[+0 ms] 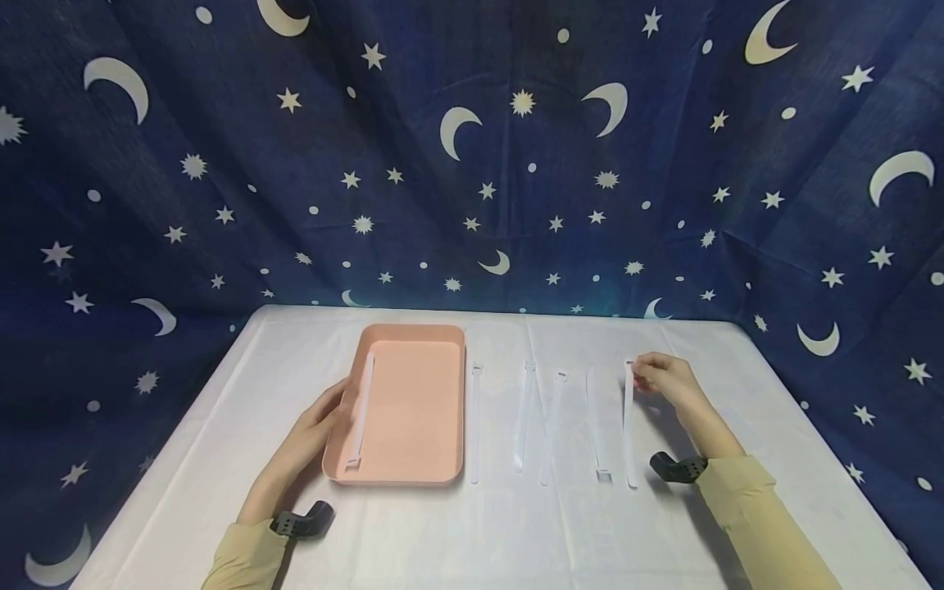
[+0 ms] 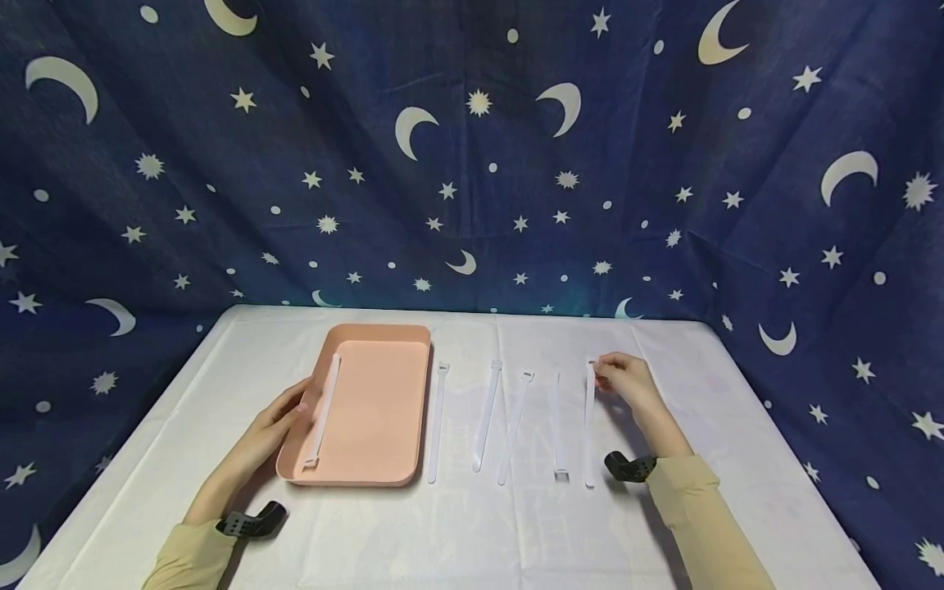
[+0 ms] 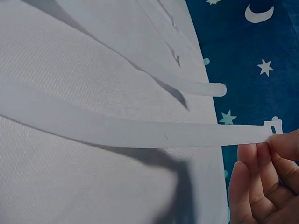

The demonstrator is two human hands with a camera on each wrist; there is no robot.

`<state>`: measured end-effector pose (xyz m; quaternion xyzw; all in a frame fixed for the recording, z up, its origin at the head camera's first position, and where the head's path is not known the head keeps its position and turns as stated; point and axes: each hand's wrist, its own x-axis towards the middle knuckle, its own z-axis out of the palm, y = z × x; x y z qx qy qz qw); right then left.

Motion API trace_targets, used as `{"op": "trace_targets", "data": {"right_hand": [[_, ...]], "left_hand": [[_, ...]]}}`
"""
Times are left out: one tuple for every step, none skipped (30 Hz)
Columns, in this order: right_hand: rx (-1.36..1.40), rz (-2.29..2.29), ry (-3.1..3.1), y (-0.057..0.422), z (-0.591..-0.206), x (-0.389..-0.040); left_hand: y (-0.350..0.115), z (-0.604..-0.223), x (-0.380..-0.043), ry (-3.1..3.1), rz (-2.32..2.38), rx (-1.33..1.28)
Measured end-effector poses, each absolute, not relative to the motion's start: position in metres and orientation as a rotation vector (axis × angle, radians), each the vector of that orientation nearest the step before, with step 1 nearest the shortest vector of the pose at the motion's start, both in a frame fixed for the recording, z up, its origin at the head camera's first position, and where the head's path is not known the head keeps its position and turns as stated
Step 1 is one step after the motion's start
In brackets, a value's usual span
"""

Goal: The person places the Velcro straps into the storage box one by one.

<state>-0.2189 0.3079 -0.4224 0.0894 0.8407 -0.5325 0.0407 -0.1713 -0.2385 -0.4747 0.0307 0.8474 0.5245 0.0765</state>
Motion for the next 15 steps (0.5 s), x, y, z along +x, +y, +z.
{"op": "trace_targets", "data": {"right_hand": [[0.271, -1.637, 2.566, 0.308, -0.421, -0.219], [0.267, -1.646, 2.558, 0.307, -0.420, -0.219], [0.259, -1.651, 2.552, 0.307, -0.419, -0.219], [0.255, -1.654, 2.550, 0.307, -0.418, -0.219], [0.249, -1.660, 2.547, 0.307, -0.416, -0.219], [0.246, -1.669, 2.545, 0.306, -0.415, -0.218], [0.240, -1.685, 2.543, 0.306, -0.414, -0.218], [0.232, -1.701, 2.539, 0.306, -0.413, -0.217], [0.221, -1.715, 2.536, 0.306, -0.412, -0.216], [0.215, -1.732, 2.531, 0.306, -0.411, -0.215], [0.207, -1.750, 2.525, 0.306, -0.410, -0.214], [0.201, -1.761, 2.522, 0.306, -0.409, -0.214], [0.199, -1.764, 2.521, 0.306, -0.408, -0.213], [0.200, -1.771, 2.521, 0.306, -0.407, -0.212], [0.201, -1.775, 2.521, 0.306, -0.406, -0.212]], "left_hand": [[-0.239, -0.475, -0.171, 2.538, 1.575, 0.093], [-0.239, -0.474, -0.171, 2.537, 1.577, 0.094], [-0.239, -0.474, -0.171, 2.536, 1.576, 0.092], [-0.239, -0.474, -0.171, 2.535, 1.577, 0.091], [-0.239, -0.474, -0.171, 2.533, 1.578, 0.089], [-0.239, -0.474, -0.171, 2.534, 1.576, 0.086], [-0.238, -0.474, -0.171, 2.535, 1.572, 0.081], [-0.238, -0.474, -0.171, 2.536, 1.567, 0.077], [-0.238, -0.475, -0.171, 2.537, 1.567, 0.076], [-0.239, -0.475, -0.171, 2.538, 1.566, 0.078], [-0.239, -0.475, -0.171, 2.540, 1.562, 0.076], [-0.239, -0.475, -0.171, 2.542, 1.560, 0.075], [-0.239, -0.475, -0.171, 2.541, 1.562, 0.078], [-0.239, -0.474, -0.171, 2.541, 1.564, 0.080], [-0.239, -0.474, -0.171, 2.541, 1.563, 0.081]]}}
